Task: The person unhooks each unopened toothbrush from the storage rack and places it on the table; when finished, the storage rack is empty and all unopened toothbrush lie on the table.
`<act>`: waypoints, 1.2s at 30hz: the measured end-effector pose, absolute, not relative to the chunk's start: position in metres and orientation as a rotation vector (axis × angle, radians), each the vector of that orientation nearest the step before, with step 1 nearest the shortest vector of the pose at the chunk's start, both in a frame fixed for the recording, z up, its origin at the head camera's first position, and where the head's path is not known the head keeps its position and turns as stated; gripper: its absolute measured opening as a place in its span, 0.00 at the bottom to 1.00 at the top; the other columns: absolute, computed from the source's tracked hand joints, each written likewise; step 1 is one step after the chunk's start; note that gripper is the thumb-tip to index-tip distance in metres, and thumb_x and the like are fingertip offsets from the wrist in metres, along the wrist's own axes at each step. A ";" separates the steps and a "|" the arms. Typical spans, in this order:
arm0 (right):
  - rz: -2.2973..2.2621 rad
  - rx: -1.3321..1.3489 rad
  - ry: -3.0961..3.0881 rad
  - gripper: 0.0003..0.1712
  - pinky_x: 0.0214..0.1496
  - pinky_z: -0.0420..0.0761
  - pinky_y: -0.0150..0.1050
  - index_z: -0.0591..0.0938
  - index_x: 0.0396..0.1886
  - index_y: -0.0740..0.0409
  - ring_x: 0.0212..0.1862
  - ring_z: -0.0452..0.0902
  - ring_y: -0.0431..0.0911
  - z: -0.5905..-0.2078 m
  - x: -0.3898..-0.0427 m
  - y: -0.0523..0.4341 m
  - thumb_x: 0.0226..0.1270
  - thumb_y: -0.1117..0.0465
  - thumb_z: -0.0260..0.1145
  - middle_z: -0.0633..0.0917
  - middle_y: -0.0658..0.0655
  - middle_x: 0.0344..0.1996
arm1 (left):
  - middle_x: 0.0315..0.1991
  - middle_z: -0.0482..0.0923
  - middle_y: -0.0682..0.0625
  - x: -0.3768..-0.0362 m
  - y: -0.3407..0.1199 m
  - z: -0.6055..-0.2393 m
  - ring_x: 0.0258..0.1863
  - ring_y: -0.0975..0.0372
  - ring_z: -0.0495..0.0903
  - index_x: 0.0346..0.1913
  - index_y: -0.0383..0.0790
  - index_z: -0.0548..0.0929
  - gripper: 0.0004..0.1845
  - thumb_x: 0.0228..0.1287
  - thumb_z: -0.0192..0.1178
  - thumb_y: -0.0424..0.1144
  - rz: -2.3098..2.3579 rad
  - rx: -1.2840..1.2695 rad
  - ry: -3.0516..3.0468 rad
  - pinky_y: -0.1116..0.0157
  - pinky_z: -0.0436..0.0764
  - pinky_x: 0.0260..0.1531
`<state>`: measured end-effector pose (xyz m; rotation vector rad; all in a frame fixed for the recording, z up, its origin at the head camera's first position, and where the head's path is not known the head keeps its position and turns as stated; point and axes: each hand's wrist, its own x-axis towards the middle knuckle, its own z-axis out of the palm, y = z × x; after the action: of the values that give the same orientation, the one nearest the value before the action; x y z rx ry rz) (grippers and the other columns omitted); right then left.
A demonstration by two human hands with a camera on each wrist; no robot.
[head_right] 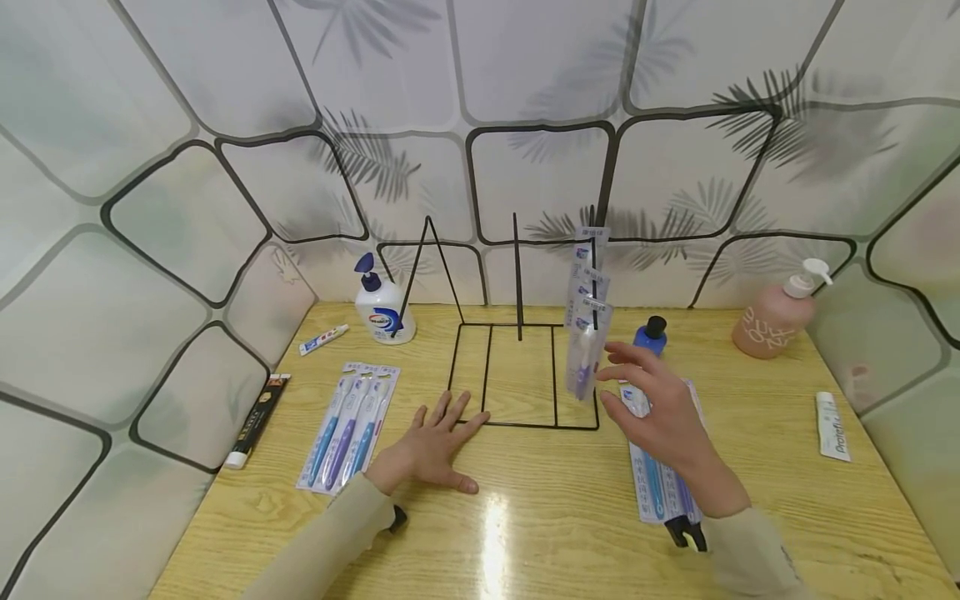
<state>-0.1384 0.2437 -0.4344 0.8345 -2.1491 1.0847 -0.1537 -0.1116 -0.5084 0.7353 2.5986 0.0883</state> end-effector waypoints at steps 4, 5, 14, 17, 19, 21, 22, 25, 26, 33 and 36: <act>1.127 0.850 -2.122 0.19 0.64 0.69 0.21 0.88 0.43 0.61 0.62 0.76 0.37 -0.435 -0.143 0.229 0.48 0.76 0.74 0.84 0.66 0.55 | 0.84 0.25 0.48 -0.154 -0.112 -0.510 0.83 0.45 0.28 0.82 0.68 0.39 0.62 0.50 0.60 0.80 0.087 0.739 2.600 0.33 0.45 0.76; 1.131 0.841 -2.130 0.20 0.63 0.70 0.21 0.88 0.43 0.61 0.60 0.77 0.37 -0.435 -0.143 0.226 0.47 0.78 0.73 0.84 0.65 0.54 | 0.84 0.25 0.48 -0.154 -0.112 -0.510 0.83 0.45 0.28 0.82 0.68 0.39 0.62 0.50 0.60 0.80 0.086 0.739 2.600 0.33 0.44 0.76; 1.046 0.721 -2.224 0.20 0.54 0.72 0.19 0.88 0.46 0.60 0.52 0.78 0.32 -0.435 -0.146 0.216 0.53 0.77 0.74 0.87 0.59 0.46 | 0.84 0.25 0.49 -0.153 -0.112 -0.509 0.83 0.45 0.28 0.82 0.69 0.39 0.62 0.50 0.61 0.79 0.090 0.728 2.601 0.33 0.44 0.76; 1.048 0.712 -2.222 0.19 0.54 0.72 0.19 0.89 0.45 0.61 0.52 0.79 0.33 -0.433 -0.146 0.215 0.53 0.77 0.74 0.87 0.59 0.45 | 0.84 0.25 0.49 -0.153 -0.112 -0.509 0.83 0.45 0.28 0.82 0.69 0.39 0.62 0.50 0.61 0.79 0.092 0.728 2.602 0.34 0.44 0.76; 1.043 0.710 -2.210 0.19 0.53 0.72 0.19 0.89 0.45 0.61 0.51 0.79 0.33 -0.432 -0.145 0.215 0.53 0.77 0.74 0.88 0.59 0.44 | 0.84 0.26 0.49 -0.153 -0.112 -0.508 0.83 0.45 0.28 0.82 0.69 0.39 0.62 0.50 0.61 0.79 0.096 0.729 2.601 0.34 0.44 0.76; 1.040 0.705 -2.200 0.18 0.53 0.72 0.19 0.89 0.44 0.61 0.51 0.79 0.32 -0.431 -0.144 0.215 0.53 0.77 0.74 0.88 0.59 0.43 | 0.84 0.27 0.48 -0.153 -0.112 -0.508 0.83 0.45 0.29 0.82 0.68 0.40 0.62 0.50 0.61 0.79 0.097 0.731 2.601 0.34 0.44 0.76; 1.040 0.705 -2.193 0.18 0.54 0.72 0.19 0.89 0.44 0.61 0.51 0.79 0.32 -0.431 -0.144 0.215 0.52 0.77 0.73 0.88 0.59 0.43 | 0.84 0.27 0.48 -0.153 -0.112 -0.508 0.83 0.45 0.29 0.82 0.68 0.40 0.62 0.50 0.61 0.79 0.098 0.732 2.602 0.34 0.45 0.76; 1.063 0.705 -2.176 0.19 0.56 0.72 0.19 0.89 0.44 0.61 0.52 0.79 0.29 -0.429 -0.141 0.217 0.52 0.79 0.73 0.88 0.59 0.43 | 0.84 0.27 0.48 -0.152 -0.112 -0.508 0.83 0.45 0.30 0.82 0.68 0.40 0.61 0.50 0.61 0.79 0.097 0.731 2.601 0.34 0.45 0.76; 1.067 0.704 -2.169 0.19 0.56 0.72 0.18 0.89 0.44 0.61 0.52 0.78 0.28 -0.429 -0.140 0.218 0.52 0.79 0.72 0.88 0.59 0.43 | 0.84 0.27 0.48 -0.152 -0.112 -0.508 0.83 0.45 0.30 0.82 0.68 0.40 0.61 0.50 0.61 0.79 0.099 0.730 2.602 0.34 0.45 0.76; 1.063 0.685 -2.101 0.23 0.56 0.72 0.17 0.90 0.42 0.60 0.55 0.77 0.23 -0.425 -0.133 0.231 0.46 0.82 0.72 0.89 0.62 0.41 | 0.84 0.27 0.48 -0.152 -0.112 -0.508 0.83 0.45 0.30 0.82 0.69 0.40 0.62 0.50 0.61 0.79 0.101 0.731 2.599 0.34 0.45 0.76; 1.043 0.658 -2.091 0.22 0.55 0.72 0.17 0.90 0.41 0.61 0.54 0.78 0.23 -0.424 -0.130 0.244 0.46 0.82 0.72 0.89 0.62 0.40 | 0.84 0.26 0.48 -0.153 -0.113 -0.509 0.83 0.45 0.29 0.82 0.69 0.39 0.62 0.50 0.61 0.80 0.099 0.732 2.598 0.33 0.44 0.76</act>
<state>-0.1298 0.2441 -0.4239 0.6576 -2.0914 1.0426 -0.1530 -0.1125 -0.5089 0.7321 2.5983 0.0991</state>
